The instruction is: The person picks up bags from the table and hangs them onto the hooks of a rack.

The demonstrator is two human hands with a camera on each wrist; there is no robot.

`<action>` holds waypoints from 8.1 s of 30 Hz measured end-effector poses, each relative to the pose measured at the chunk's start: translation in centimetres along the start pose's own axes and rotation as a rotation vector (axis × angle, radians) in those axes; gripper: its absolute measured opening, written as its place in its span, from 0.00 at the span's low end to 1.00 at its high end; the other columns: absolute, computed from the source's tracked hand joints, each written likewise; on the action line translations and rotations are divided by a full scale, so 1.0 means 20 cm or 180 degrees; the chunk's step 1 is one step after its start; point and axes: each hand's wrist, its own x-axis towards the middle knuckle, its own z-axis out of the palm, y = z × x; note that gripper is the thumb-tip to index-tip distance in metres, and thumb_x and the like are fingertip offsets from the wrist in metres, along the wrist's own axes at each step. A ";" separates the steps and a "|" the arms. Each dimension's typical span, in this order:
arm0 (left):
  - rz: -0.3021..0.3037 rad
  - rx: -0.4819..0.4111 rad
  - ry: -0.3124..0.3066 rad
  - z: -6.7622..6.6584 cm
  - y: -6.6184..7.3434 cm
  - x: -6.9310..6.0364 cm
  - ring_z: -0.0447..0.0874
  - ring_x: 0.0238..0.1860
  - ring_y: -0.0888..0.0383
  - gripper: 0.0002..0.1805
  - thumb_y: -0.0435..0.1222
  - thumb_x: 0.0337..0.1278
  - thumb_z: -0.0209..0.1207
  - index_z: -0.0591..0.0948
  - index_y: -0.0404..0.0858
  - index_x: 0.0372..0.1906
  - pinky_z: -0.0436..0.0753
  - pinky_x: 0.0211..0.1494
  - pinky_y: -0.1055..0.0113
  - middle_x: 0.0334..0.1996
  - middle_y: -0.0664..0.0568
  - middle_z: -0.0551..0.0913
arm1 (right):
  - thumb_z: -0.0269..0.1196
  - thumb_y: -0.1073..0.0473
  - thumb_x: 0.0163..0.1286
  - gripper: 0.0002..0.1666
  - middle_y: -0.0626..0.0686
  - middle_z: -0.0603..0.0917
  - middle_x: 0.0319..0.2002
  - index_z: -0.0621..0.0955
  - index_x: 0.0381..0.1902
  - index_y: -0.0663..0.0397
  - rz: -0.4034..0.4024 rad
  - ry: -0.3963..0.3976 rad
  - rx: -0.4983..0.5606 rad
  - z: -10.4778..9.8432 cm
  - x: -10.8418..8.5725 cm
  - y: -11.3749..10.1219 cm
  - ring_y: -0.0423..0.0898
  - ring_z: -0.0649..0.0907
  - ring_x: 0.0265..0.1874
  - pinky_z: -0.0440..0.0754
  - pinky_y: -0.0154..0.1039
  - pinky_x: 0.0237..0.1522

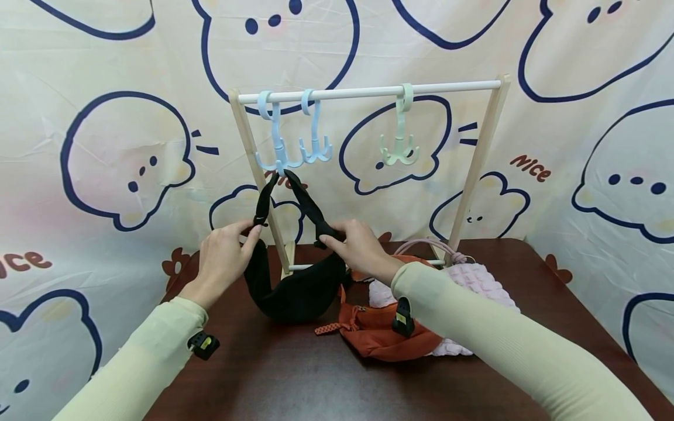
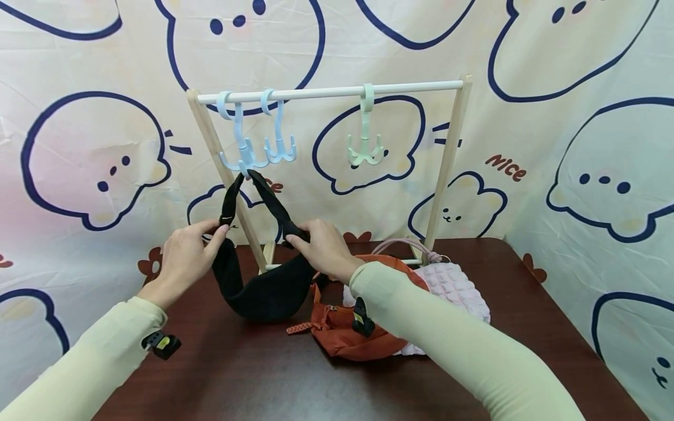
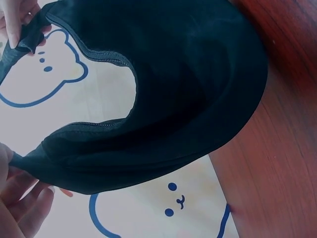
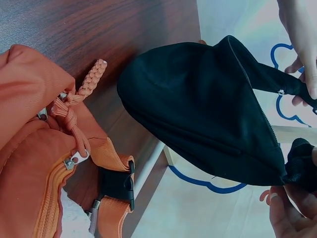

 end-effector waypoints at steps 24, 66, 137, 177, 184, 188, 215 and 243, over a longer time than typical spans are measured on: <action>-0.0030 -0.0044 0.0024 0.02 -0.02 -0.01 0.82 0.23 0.46 0.14 0.39 0.72 0.58 0.86 0.36 0.52 0.68 0.22 0.63 0.44 0.38 0.90 | 0.63 0.49 0.74 0.17 0.49 0.89 0.45 0.86 0.55 0.47 0.0049 0.0112 -0.0133 -0.01 0.01 0.02 0.43 0.84 0.36 0.77 0.38 0.34; -0.0165 -0.0010 -0.0056 0.00 -0.05 -0.05 0.77 0.19 0.52 0.20 0.42 0.74 0.54 0.82 0.40 0.63 0.63 0.18 0.65 0.31 0.40 0.88 | 0.62 0.48 0.74 0.26 0.53 0.86 0.58 0.78 0.66 0.48 0.0203 0.0174 -0.0172 -0.06 0.01 0.07 0.51 0.83 0.57 0.80 0.54 0.58; 0.0266 -0.0188 0.0179 -0.05 0.08 -0.18 0.83 0.25 0.54 0.08 0.36 0.66 0.63 0.86 0.39 0.46 0.76 0.29 0.63 0.32 0.46 0.89 | 0.62 0.48 0.74 0.23 0.56 0.86 0.57 0.83 0.57 0.56 0.0279 0.0133 -0.0268 -0.19 -0.24 0.27 0.54 0.82 0.61 0.77 0.56 0.64; 0.0362 -0.0355 -0.0443 0.11 0.24 -0.27 0.78 0.28 0.59 0.07 0.39 0.67 0.63 0.86 0.43 0.43 0.74 0.30 0.66 0.31 0.55 0.86 | 0.64 0.49 0.73 0.18 0.56 0.88 0.50 0.85 0.52 0.54 0.0233 0.0164 -0.0504 -0.24 -0.40 0.37 0.54 0.86 0.49 0.83 0.51 0.49; 0.0434 -0.0387 -0.0575 0.16 0.28 -0.27 0.85 0.35 0.58 0.07 0.41 0.67 0.63 0.86 0.44 0.44 0.80 0.34 0.62 0.37 0.54 0.88 | 0.66 0.51 0.71 0.16 0.56 0.87 0.52 0.85 0.51 0.53 0.0262 0.0245 -0.0615 -0.25 -0.41 0.40 0.54 0.85 0.51 0.82 0.53 0.51; 0.0466 -0.0399 -0.0630 0.19 0.29 -0.27 0.86 0.35 0.57 0.07 0.40 0.67 0.62 0.86 0.45 0.44 0.80 0.34 0.62 0.37 0.55 0.89 | 0.66 0.51 0.71 0.15 0.55 0.87 0.52 0.86 0.50 0.53 0.0257 0.0278 -0.0656 -0.26 -0.42 0.41 0.54 0.84 0.54 0.81 0.55 0.54; 0.0474 -0.0292 -0.0894 0.37 0.38 -0.30 0.81 0.27 0.63 0.07 0.41 0.65 0.64 0.87 0.45 0.44 0.76 0.27 0.67 0.36 0.55 0.90 | 0.65 0.52 0.72 0.19 0.58 0.85 0.55 0.85 0.54 0.56 0.0414 0.0238 -0.0782 -0.33 -0.43 0.56 0.58 0.82 0.57 0.79 0.59 0.58; 0.0104 -0.0267 -0.1569 0.55 0.41 -0.31 0.70 0.18 0.63 0.18 0.44 0.68 0.60 0.83 0.42 0.58 0.66 0.19 0.67 0.40 0.49 0.90 | 0.62 0.54 0.73 0.27 0.66 0.82 0.59 0.78 0.63 0.66 0.0724 -0.0140 -0.0865 -0.37 -0.38 0.70 0.63 0.80 0.61 0.76 0.63 0.62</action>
